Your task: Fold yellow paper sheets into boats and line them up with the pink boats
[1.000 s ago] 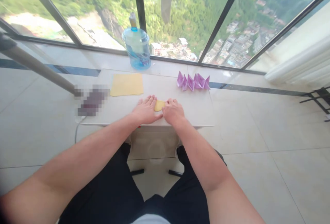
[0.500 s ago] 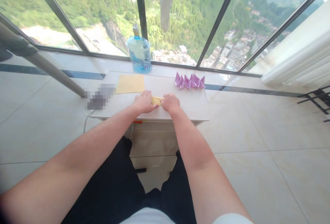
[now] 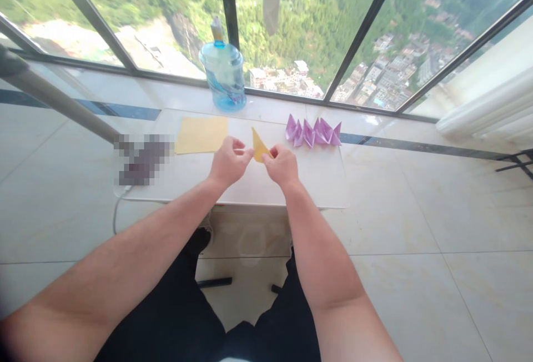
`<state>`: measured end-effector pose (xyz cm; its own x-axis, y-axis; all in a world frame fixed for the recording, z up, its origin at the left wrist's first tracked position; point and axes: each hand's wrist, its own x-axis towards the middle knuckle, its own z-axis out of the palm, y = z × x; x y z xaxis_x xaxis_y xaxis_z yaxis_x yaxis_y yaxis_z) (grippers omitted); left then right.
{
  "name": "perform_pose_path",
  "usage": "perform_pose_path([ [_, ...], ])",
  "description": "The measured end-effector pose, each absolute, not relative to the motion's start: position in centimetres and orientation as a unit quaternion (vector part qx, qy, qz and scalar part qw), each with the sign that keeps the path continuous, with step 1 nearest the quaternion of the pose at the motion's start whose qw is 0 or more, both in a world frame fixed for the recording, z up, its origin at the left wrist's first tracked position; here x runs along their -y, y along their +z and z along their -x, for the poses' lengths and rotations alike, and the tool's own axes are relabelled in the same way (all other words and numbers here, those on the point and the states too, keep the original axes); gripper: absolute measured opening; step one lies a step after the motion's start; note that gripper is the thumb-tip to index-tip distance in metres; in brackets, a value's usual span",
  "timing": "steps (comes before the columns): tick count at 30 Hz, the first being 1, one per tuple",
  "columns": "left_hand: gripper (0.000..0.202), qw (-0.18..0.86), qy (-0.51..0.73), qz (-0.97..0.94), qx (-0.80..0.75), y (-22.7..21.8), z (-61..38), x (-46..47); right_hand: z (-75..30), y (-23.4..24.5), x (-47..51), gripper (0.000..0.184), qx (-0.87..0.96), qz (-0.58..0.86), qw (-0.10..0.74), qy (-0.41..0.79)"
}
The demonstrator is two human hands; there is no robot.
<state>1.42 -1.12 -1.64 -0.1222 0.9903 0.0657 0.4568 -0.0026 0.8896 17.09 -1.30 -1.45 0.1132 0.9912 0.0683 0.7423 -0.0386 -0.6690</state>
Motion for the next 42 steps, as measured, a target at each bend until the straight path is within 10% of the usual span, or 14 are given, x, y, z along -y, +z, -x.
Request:
perform_pose_path([
  [6, 0.042, 0.572, 0.503, -0.389, -0.518, -0.8, -2.2, 1.4, -14.7, 0.0, 3.8, 0.02, 0.673, 0.643, 0.306, 0.199],
  [32, 0.05, 0.659, 0.522, -0.325, -0.433, -0.9, 1.4, 1.8, -13.5, -0.4, 1.9, 0.026, 0.53, 0.505, 0.399, 0.552],
  [42, 0.048, 0.636, 0.512, -0.38, -0.435, -0.9, 0.7, 1.6, -14.6, -0.4, 2.4, 0.023, 0.621, 0.583, 0.365, 0.376],
])
